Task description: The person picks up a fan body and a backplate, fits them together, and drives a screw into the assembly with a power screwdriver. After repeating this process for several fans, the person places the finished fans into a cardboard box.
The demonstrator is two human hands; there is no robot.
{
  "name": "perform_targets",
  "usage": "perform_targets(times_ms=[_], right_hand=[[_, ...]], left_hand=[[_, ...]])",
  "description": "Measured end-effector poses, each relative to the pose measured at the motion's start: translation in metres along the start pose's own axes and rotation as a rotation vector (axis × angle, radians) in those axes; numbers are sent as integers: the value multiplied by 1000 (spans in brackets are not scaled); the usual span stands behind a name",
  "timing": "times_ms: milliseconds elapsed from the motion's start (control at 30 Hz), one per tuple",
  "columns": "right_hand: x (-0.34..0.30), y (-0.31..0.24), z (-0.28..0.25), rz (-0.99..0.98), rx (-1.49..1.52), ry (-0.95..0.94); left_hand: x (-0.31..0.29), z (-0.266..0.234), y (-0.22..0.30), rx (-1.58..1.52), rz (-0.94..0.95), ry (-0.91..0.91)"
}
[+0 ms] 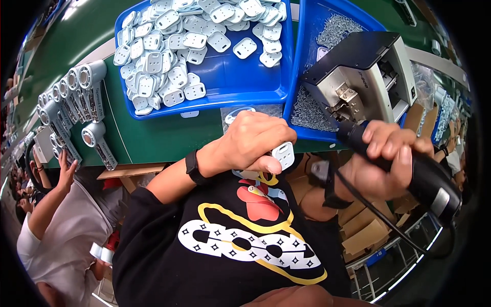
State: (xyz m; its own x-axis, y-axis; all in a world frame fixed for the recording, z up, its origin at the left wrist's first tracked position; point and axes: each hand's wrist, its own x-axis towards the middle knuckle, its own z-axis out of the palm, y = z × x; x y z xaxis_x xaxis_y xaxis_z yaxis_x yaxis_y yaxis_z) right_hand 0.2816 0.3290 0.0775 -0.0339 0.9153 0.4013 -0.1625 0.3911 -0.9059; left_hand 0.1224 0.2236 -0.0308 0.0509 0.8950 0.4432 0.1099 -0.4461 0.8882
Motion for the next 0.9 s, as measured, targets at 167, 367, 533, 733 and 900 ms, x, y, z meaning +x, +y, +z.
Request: perform_targets(times_ms=[167, 367, 533, 733, 900], right_hand=[[-28, -58, 9, 46, 272, -83], [-28, -62, 20, 90, 306, -260], [-23, -53, 10, 154, 363, -412], [-31, -47, 16, 120, 434, -389], [-39, -50, 23, 89, 423, -245]], left_hand=[[-4, 1, -4, -4, -1, 2], [-1, -3, -5, 14, -7, -19], [-1, -4, 0, 24, -2, -9], [2, -3, 4, 50, -21, 0], [-3, -1, 10, 125, 4, 74]])
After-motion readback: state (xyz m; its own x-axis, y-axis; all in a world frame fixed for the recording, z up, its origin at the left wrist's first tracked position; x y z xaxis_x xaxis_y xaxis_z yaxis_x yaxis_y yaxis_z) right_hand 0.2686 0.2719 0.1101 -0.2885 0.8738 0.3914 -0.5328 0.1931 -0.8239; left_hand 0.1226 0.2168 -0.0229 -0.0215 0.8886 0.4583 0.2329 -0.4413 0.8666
